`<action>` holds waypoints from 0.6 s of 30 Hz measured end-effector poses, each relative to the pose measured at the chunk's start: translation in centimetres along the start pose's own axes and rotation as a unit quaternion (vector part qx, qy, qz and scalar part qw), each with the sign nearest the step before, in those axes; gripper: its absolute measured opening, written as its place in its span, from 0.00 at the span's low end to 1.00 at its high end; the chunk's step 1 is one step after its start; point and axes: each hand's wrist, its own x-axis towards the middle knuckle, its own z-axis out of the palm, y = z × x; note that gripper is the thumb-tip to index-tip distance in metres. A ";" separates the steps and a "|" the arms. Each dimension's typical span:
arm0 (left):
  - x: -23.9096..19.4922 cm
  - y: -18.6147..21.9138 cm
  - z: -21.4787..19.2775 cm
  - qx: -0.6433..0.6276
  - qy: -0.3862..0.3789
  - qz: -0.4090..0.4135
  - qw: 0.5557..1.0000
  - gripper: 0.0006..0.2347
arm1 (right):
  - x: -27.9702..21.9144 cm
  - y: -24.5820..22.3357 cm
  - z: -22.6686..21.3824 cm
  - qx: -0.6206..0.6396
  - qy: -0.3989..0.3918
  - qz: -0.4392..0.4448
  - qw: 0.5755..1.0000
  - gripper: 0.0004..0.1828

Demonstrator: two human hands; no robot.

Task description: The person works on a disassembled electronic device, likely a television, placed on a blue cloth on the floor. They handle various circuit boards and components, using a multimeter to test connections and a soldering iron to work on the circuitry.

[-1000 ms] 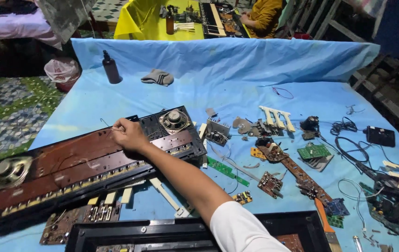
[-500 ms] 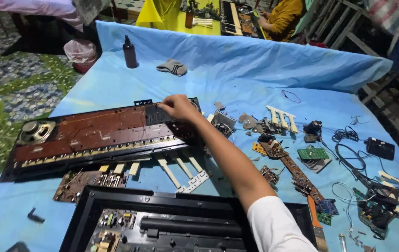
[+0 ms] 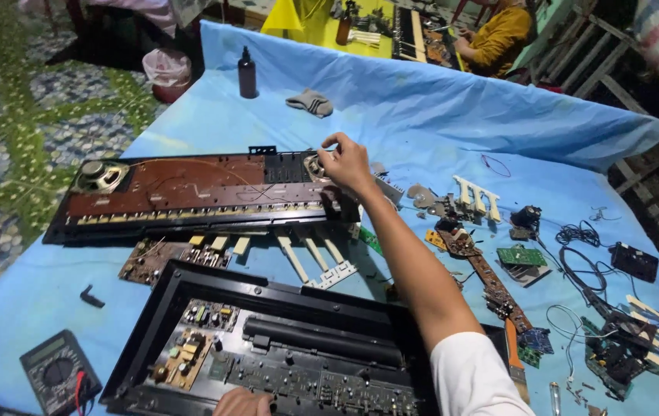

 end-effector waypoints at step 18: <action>-0.2 4.5 -3.3 -0.025 0.100 0.016 0.995 0.18 | 0.1 -2.4 6.1 -0.104 -0.216 -0.035 0.970 0.15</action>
